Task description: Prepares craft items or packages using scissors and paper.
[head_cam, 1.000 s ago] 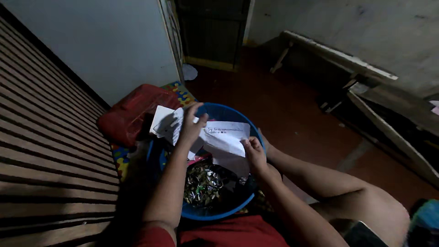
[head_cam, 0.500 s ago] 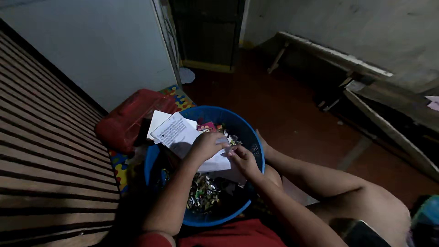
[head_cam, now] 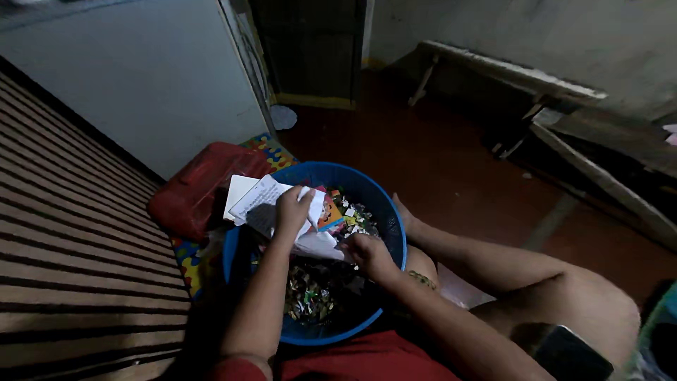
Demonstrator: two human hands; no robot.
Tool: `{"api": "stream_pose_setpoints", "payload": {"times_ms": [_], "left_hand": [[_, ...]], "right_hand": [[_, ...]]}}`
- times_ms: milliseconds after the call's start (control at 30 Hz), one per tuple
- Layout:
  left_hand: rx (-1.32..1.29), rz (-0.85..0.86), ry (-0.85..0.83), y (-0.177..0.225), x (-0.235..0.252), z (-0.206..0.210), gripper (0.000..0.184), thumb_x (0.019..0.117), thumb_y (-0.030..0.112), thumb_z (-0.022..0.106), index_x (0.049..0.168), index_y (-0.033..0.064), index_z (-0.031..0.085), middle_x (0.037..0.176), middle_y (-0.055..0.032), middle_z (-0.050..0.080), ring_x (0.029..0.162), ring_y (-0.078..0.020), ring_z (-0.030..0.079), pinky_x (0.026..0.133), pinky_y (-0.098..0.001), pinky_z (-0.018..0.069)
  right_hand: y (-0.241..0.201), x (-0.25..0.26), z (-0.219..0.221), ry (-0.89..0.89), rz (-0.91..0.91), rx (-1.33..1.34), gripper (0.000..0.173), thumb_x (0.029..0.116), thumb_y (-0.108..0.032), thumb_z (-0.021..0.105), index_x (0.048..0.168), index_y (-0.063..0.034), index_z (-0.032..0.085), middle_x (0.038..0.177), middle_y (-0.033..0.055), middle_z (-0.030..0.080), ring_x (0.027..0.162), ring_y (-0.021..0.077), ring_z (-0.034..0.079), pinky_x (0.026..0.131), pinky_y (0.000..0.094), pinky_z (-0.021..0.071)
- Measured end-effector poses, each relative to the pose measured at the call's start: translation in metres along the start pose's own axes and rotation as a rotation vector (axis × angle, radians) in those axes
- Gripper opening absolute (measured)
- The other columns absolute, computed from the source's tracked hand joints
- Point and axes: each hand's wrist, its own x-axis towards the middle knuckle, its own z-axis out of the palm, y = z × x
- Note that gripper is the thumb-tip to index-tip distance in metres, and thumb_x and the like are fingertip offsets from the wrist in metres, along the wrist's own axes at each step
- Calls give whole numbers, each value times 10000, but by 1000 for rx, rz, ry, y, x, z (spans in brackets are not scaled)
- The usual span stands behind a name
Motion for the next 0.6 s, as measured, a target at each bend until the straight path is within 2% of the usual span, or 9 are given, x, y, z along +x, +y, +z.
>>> {"api": "stream_pose_setpoints", "payload": {"times_ms": [67, 133, 200, 267, 333, 400, 500, 567, 600], "left_hand": [[-101, -8, 69, -13, 1, 0, 299, 1041, 267, 613, 1055, -22, 686, 955, -180, 697, 873, -277, 681, 833, -528, 553], [-178, -49, 149, -21, 3, 4, 323, 1051, 266, 592, 1149, -31, 670, 1083, -196, 695, 1006, -278, 674, 926, -526, 534], [-209, -85, 270, -36, 6, 5, 332, 1053, 241, 582, 1203, -47, 653, 1150, -215, 684, 1085, -279, 661, 982, -498, 518], [-278, -136, 366, -46, 8, 0, 372, 1064, 210, 559, 1286, -86, 603, 1232, -253, 655, 1160, -280, 639, 1035, -451, 499], [-348, -146, 406, -44, 13, -4, 378, 1081, 188, 512, 1315, -104, 565, 1241, -257, 637, 1156, -254, 628, 1030, -413, 496], [-343, -107, 343, -33, 17, -3, 338, 1084, 165, 497, 1260, -109, 584, 1167, -249, 647, 1080, -248, 636, 976, -417, 510], [-167, 27, 31, -18, 12, 0, 317, 1081, 193, 508, 1171, -78, 644, 1066, -232, 676, 1000, -290, 661, 930, -497, 531], [-46, 105, -172, -10, 5, 8, 321, 1079, 232, 518, 1148, -43, 668, 1028, -206, 687, 973, -292, 667, 917, -515, 532], [-9, 132, -266, -7, 5, 14, 333, 1074, 249, 526, 1170, -31, 678, 1083, -200, 697, 1033, -287, 672, 968, -508, 525]], "right_hand": [[0, 4, 0, -229, 125, 45, 295, 1030, -249, 576, 1029, 18, 702, 890, 159, 706, 812, 269, 698, 780, 465, 576], [2, 10, -2, -525, 267, 93, 313, 1030, -251, 582, 1076, 40, 684, 958, 211, 691, 900, 350, 679, 850, 561, 533], [-1, 6, 0, -768, 321, 71, 289, 1005, -232, 627, 1109, 30, 689, 1026, 249, 688, 979, 419, 668, 889, 651, 501], [-11, 0, 0, -951, 377, -27, 302, 962, -225, 689, 1162, 0, 699, 1098, 265, 686, 1045, 461, 656, 906, 704, 484], [-15, -1, 0, -1025, 441, -142, 335, 937, -269, 722, 1181, -41, 701, 1139, 255, 682, 1087, 469, 643, 907, 731, 471], [-11, 1, 2, -871, 388, -170, 359, 927, -346, 726, 1155, -69, 714, 1135, 225, 690, 1081, 443, 653, 911, 711, 488], [-5, 10, 3, -459, 268, -78, 431, 991, -369, 656, 1207, 3, 684, 1202, 234, 670, 1149, 398, 639, 1024, 595, 481], [-1, 12, 0, -229, 288, -52, 486, 1022, -376, 602, 1305, 19, 615, 1215, 216, 664, 1105, 344, 661, 1008, 514, 509], [0, 13, -5, -129, 299, -35, 521, 1019, -373, 604, 1362, 17, 567, 1213, 203, 663, 1048, 309, 673, 968, 475, 535]]}}
